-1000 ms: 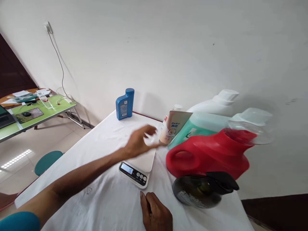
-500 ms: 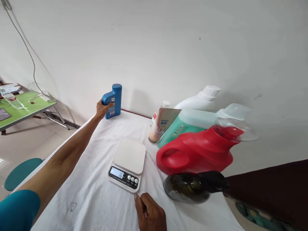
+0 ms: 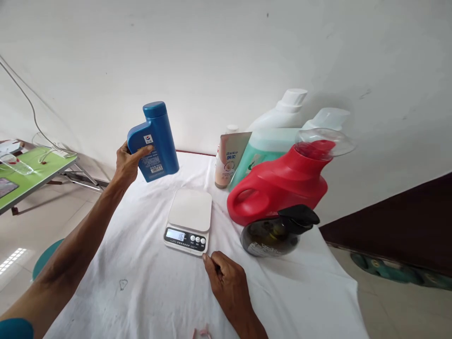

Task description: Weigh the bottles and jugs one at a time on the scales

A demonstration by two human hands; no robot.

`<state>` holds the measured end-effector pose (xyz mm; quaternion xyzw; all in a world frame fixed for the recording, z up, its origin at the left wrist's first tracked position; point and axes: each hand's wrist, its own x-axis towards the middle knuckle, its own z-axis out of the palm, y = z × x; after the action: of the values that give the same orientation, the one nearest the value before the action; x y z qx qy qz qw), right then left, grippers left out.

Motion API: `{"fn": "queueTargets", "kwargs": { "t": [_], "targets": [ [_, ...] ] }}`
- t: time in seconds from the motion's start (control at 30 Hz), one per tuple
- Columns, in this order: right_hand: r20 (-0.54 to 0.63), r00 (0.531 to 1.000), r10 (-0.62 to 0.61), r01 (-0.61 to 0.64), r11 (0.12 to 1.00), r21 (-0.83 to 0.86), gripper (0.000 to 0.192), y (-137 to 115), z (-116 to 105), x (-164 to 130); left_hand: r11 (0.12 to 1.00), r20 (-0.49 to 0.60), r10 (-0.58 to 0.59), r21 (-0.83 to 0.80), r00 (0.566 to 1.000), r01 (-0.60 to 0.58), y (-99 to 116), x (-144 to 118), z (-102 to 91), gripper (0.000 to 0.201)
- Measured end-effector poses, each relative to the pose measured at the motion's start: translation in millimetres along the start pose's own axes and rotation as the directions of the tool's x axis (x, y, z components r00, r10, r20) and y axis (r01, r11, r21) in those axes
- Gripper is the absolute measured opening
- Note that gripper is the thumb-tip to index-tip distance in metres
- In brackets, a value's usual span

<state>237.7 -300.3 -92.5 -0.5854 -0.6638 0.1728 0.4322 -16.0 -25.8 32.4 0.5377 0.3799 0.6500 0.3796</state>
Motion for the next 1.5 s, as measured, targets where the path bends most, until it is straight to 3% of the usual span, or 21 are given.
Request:
{"fn": "queueTargets", "kwargs": {
  "t": [0.13, 0.3, 0.53, 0.77, 0.9, 1.0, 1.07, 1.17, 1.27, 1.5],
  "targets": [
    [0.015, 0.999, 0.051, -0.051, 0.998, 0.036, 0.050, -1, -2, 1, 0.995, 0.110, -0.080, -0.052, 0.991, 0.086, 28, -56, 19.7, 0.051],
    [0.020, 0.995, 0.101, -0.102, 0.994, 0.043, 0.052, 2, -2, 1, 0.988, 0.232, -0.130, -0.056, 0.964, 0.147, 34, -99, 43.8, 0.053],
    [0.008, 0.992, 0.125, -0.125, 0.990, 0.060, 0.055, 4, -1, 2, 0.980, 0.299, -0.180, -0.031, 0.937, 0.198, 23, -115, 52.9, 0.055],
    [0.029, 0.975, 0.219, -0.221, 0.968, 0.117, 0.058, -6, -8, 4, 0.992, 0.371, -0.121, 0.075, 0.921, 0.100, 24, -115, 43.6, 0.064],
    [0.048, 0.946, 0.320, -0.323, 0.925, 0.199, 0.057, -8, -10, 2, 0.997, 0.432, -0.083, 0.029, 0.898, 0.078, 7, -116, 21.8, 0.073],
    [0.050, 0.938, 0.344, -0.346, 0.909, 0.231, 0.054, -8, -11, 1, 0.979, 0.298, -0.194, -0.002, 0.935, 0.204, -21, -123, 4.7, 0.086],
    [0.026, 0.932, 0.361, -0.356, 0.904, 0.235, 0.051, -6, -10, 0, 0.946, 0.201, -0.313, -0.020, 0.928, 0.324, -40, -132, -1.2, 0.093],
    [-0.064, 0.920, 0.386, -0.364, 0.905, 0.220, 0.046, -3, -6, 3, 0.904, 0.183, -0.403, -0.073, 0.897, 0.421, -62, -145, -1.4, 0.096],
    [-0.167, 0.914, 0.370, -0.340, 0.922, 0.185, 0.052, -2, 2, 12, 0.897, 0.235, -0.386, -0.127, 0.892, 0.422, -75, -153, 2.6, 0.094],
    [-0.237, 0.893, 0.382, -0.327, 0.914, 0.242, 0.076, 5, 35, 36, 0.895, 0.275, -0.374, -0.142, 0.886, 0.422, -81, -157, 2.9, 0.095]
  ]
}}
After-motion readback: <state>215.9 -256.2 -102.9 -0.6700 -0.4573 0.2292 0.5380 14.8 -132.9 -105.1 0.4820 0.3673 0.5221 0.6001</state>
